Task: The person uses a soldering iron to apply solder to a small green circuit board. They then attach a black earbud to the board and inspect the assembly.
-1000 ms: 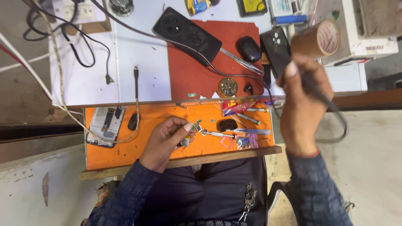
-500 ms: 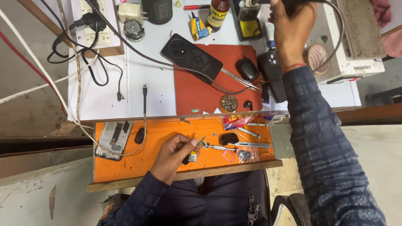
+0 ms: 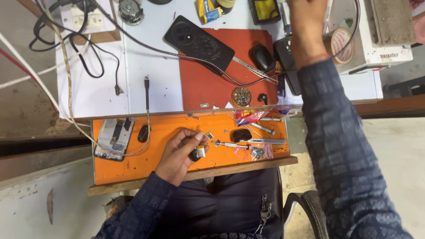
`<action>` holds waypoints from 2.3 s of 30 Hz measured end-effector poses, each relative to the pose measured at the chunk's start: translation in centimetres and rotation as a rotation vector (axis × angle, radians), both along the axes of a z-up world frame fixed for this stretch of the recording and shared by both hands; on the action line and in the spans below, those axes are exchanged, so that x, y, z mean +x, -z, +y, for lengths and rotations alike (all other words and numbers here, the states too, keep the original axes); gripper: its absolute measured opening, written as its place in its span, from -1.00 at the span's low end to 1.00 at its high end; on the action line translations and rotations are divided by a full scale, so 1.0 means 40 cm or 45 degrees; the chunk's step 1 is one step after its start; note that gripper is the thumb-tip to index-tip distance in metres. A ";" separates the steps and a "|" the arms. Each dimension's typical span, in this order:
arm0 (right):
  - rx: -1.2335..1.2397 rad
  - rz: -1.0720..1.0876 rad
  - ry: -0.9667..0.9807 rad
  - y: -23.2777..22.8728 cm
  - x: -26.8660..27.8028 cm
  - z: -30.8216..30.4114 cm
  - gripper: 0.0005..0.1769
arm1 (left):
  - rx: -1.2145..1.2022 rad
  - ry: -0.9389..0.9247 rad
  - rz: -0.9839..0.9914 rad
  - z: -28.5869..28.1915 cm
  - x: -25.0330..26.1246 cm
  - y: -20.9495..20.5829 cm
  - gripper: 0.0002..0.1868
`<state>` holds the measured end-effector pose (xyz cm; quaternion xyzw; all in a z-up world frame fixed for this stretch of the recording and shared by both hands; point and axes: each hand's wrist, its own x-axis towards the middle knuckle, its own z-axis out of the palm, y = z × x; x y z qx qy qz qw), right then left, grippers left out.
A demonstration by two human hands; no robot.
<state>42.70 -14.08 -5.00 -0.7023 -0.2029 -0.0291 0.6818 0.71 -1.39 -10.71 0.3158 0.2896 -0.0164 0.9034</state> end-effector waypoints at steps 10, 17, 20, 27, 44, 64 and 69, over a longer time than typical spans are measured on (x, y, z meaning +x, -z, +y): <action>-0.639 -0.310 -0.295 -0.227 -0.614 -0.039 -0.45 | -0.005 -0.047 -0.004 -0.007 0.003 0.006 -0.76; -0.574 -0.183 -0.645 -0.240 -0.932 -0.062 -0.53 | 0.011 -0.043 0.005 -0.002 0.015 0.015 -0.79; -0.560 -0.175 -0.682 -0.233 -0.941 -0.077 -0.57 | 0.066 0.000 0.070 0.005 0.004 0.003 -0.80; -0.521 -0.196 -0.736 -0.202 -0.963 -0.101 -0.65 | 0.065 0.011 0.054 -0.002 0.004 -0.003 -0.80; -0.353 -0.065 -0.736 -0.207 -0.982 -0.093 -0.84 | 0.132 0.098 0.003 0.009 0.008 0.033 -0.76; -1.048 -0.403 -0.144 -0.129 -0.604 -0.158 -0.78 | 0.347 0.154 0.028 0.000 0.007 -0.020 -0.77; -1.013 -0.392 -0.163 -0.129 -0.630 -0.163 -0.83 | 0.437 0.209 -0.006 0.009 0.004 -0.014 -0.77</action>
